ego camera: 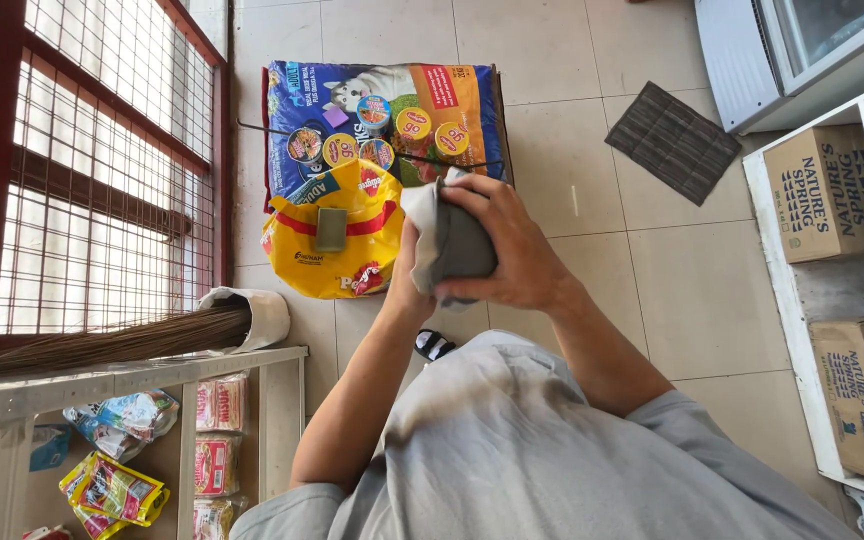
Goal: Wiping canned goods with a cloth and placing them on a grocery store shelf.
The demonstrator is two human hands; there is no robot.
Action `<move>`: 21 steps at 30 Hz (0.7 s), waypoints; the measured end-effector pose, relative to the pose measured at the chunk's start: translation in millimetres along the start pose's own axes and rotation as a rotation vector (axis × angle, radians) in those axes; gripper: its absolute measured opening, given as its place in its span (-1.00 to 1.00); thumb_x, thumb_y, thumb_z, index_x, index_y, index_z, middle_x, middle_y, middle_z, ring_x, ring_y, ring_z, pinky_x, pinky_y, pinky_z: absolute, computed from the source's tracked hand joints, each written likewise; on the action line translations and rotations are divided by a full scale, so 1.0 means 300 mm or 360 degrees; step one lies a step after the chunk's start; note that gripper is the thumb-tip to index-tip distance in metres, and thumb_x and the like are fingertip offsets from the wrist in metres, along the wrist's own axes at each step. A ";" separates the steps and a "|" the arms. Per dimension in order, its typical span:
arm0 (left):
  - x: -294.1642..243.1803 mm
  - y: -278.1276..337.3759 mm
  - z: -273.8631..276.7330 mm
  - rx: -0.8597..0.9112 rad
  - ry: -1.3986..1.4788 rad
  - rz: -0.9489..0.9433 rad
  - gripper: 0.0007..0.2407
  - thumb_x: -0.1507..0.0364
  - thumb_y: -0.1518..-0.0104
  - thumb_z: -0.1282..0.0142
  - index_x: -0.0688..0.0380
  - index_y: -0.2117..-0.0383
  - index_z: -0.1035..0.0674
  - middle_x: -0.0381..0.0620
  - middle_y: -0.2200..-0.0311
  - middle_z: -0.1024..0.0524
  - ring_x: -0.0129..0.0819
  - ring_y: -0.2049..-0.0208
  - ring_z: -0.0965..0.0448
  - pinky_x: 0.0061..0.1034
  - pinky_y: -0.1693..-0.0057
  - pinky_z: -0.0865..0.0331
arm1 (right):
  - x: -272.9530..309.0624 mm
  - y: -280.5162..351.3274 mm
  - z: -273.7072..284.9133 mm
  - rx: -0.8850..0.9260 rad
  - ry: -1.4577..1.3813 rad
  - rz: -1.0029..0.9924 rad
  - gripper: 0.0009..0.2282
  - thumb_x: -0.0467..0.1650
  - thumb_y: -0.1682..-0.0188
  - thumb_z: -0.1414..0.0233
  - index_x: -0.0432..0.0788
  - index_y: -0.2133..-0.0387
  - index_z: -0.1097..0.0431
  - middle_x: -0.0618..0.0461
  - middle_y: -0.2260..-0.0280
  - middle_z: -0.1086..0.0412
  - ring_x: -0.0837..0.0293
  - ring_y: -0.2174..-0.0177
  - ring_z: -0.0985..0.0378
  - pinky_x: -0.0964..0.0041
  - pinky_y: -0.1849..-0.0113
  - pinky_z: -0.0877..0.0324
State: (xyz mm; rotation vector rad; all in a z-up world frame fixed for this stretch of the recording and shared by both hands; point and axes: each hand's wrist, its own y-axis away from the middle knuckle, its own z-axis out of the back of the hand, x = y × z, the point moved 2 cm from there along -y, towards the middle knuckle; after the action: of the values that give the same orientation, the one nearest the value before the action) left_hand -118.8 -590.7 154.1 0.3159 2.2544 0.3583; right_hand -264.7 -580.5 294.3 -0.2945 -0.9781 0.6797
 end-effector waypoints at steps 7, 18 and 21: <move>-0.174 0.105 -0.222 0.0163 -0.0048 0.0152 -0.24 -0.17 -0.19 0.26 0.17 -0.37 -0.21 0.25 -0.21 -0.36 0.04 -0.21 -0.41 -0.16 -0.28 -0.32 | -0.057 0.009 -0.008 -0.0533 0.0129 -0.0270 -0.64 -0.26 0.08 -0.33 -0.12 0.07 -0.49 -0.01 0.25 -0.49 -0.04 0.26 -0.61 0.16 0.19 -0.44; -0.208 0.134 -0.062 0.0292 0.0103 0.0189 -0.41 -0.12 -0.24 0.18 0.11 -0.13 -0.50 0.12 0.21 -0.62 -0.12 0.19 -0.68 -0.27 0.06 -0.57 | 0.044 0.014 -0.157 -0.0575 0.0133 -0.0340 -0.47 -0.33 0.32 -0.41 -0.11 0.02 -0.46 -0.04 0.13 -0.51 -0.06 0.10 -0.60 0.14 0.04 -0.41; -0.252 0.147 0.002 0.0159 0.0008 0.0267 -0.35 -0.14 -0.18 0.12 0.09 -0.22 -0.46 0.12 0.02 -0.57 -0.09 0.05 -0.61 -0.27 -0.10 -0.49 | 0.133 0.004 -0.194 -0.0278 0.0107 -0.0303 -0.10 -0.16 0.46 -0.52 -0.14 -0.21 -0.25 -0.12 -0.16 -0.29 -0.16 -0.19 -0.35 -0.04 -0.21 -0.18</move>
State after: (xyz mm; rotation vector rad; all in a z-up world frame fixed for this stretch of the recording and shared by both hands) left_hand -65.3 -575.4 221.7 0.5594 2.2613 0.3340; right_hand -201.3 -549.9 288.6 -0.3701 -0.9885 0.4089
